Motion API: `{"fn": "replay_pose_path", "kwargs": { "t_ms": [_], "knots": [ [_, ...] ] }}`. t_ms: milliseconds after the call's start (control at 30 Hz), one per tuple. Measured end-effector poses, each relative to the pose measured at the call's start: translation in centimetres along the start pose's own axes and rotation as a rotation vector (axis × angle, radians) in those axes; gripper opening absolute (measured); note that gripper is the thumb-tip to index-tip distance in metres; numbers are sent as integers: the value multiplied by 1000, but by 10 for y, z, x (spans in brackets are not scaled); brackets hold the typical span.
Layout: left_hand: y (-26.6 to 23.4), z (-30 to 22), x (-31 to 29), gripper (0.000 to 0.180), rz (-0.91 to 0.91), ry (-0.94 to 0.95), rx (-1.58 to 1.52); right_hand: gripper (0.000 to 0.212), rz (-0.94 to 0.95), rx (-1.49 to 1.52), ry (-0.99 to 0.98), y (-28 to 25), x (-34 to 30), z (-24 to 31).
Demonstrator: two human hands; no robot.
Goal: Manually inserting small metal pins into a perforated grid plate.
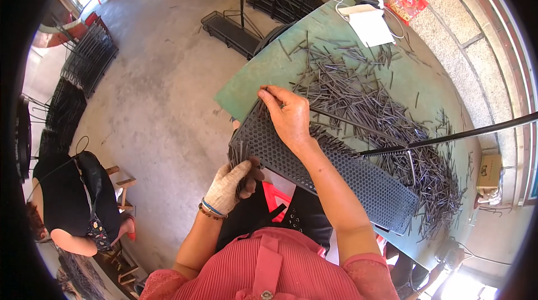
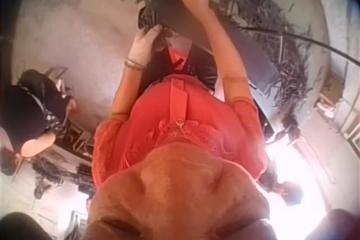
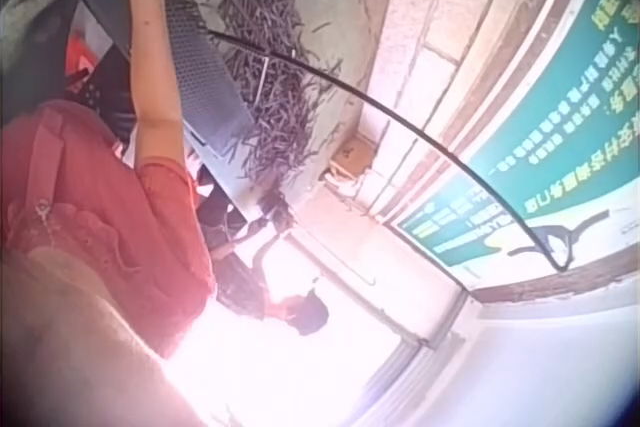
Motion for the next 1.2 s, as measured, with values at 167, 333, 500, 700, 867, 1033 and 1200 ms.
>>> {"fn": "replay_pose_path", "kwargs": {
  "t_ms": [167, 333, 500, 700, 867, 1033, 1200],
  "knots": [
    [-1, -4, 1, 27, -60, -84, 5, 17, -79, 35, -114, 4, -1, -1],
    [-3, 0, 1, 29, -65, -71, 86, 18, -68, -39, -103, 5, -6, 6],
    [-1, -1, 2, 27, -39, -57, 139, 19, -53, -87, -87, 7, -8, 0],
    [-3, 0, 3, 26, -37, -56, 110, 14, -114, -150, -234, 11, -13, -3],
    [-3, 0, 2, 27, -20, -56, 101, 22, -41, -251, -323, 13, -15, -6],
    [-2, -1, 1, 26, -26, -60, 117, 30, -12, -269, -347, 14, -18, -5],
    [1, -2, -1, 25, -14, -48, 142, 30, 71, -346, -466, 14, -17, -12]
  ]
}}
Point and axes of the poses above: each hand's wrist, its own x-axis towards the middle knuckle, its own y-axis out of the palm, z = x × y, the point moved 2 cm from there along x, towards the middle knuckle, and after that the axes turned 13 degrees about x, right-handed, at the moved point
